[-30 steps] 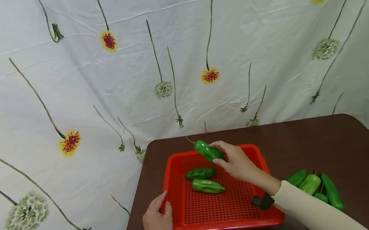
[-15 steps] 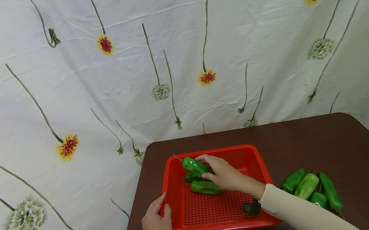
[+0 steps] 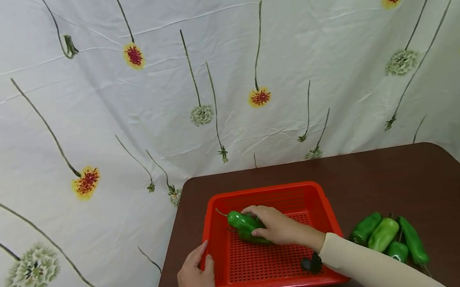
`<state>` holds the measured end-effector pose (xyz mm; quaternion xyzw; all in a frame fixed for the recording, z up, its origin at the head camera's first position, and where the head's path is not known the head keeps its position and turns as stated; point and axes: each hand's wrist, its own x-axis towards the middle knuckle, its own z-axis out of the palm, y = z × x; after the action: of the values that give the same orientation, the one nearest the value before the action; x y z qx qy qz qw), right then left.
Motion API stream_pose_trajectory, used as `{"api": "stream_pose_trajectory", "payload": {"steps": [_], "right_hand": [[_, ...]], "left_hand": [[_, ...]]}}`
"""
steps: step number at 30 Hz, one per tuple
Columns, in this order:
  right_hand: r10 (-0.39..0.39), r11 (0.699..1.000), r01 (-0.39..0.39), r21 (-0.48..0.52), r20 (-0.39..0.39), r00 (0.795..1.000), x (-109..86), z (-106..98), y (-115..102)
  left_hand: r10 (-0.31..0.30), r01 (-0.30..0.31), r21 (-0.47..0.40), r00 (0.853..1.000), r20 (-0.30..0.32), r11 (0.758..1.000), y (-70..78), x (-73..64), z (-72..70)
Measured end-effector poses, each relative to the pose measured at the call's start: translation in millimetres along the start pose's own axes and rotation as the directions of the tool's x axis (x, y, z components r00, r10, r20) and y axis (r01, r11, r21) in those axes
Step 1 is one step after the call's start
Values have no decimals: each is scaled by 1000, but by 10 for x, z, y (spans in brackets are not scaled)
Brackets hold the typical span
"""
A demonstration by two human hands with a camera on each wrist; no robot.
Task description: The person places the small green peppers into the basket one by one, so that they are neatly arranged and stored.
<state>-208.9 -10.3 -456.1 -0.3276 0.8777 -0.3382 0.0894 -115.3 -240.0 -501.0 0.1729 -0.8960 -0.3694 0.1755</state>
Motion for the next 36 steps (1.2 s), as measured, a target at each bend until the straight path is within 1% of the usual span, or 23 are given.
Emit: {"api": "stream_pose_trajectory", "payload": {"steps": [8,11,15,20,25,30,36], "right_hand": [[0,999,-4,38,85,996,17,103,78],[-3,1000,1,21,103,995,24,138,107],[-13,1000,15,-17,123,992,30,173,141],[-5,999,12,-50,134,991,43,191,172],[8,998,1,-60,148,989,27,208,202],[30,996,-18,-83,145,989,27,240,225],[32,994,-14,-113,159,987,37,276,235]], "left_hand": [[21,-21,-11,1000,1,1000,0,5,-5],[21,-21,-13,1000,-1,1000,-6,6,0],[5,-5,-12,1000,-2,1000,-10,6,10],[-4,4,-10,1000,-5,1000,-12,10,22],[4,-4,-11,1000,-1,1000,-5,9,14],[9,-9,-16,1000,4,1000,-6,7,2],[11,-11,-19,1000,-2,1000,-21,-2,0]]}}
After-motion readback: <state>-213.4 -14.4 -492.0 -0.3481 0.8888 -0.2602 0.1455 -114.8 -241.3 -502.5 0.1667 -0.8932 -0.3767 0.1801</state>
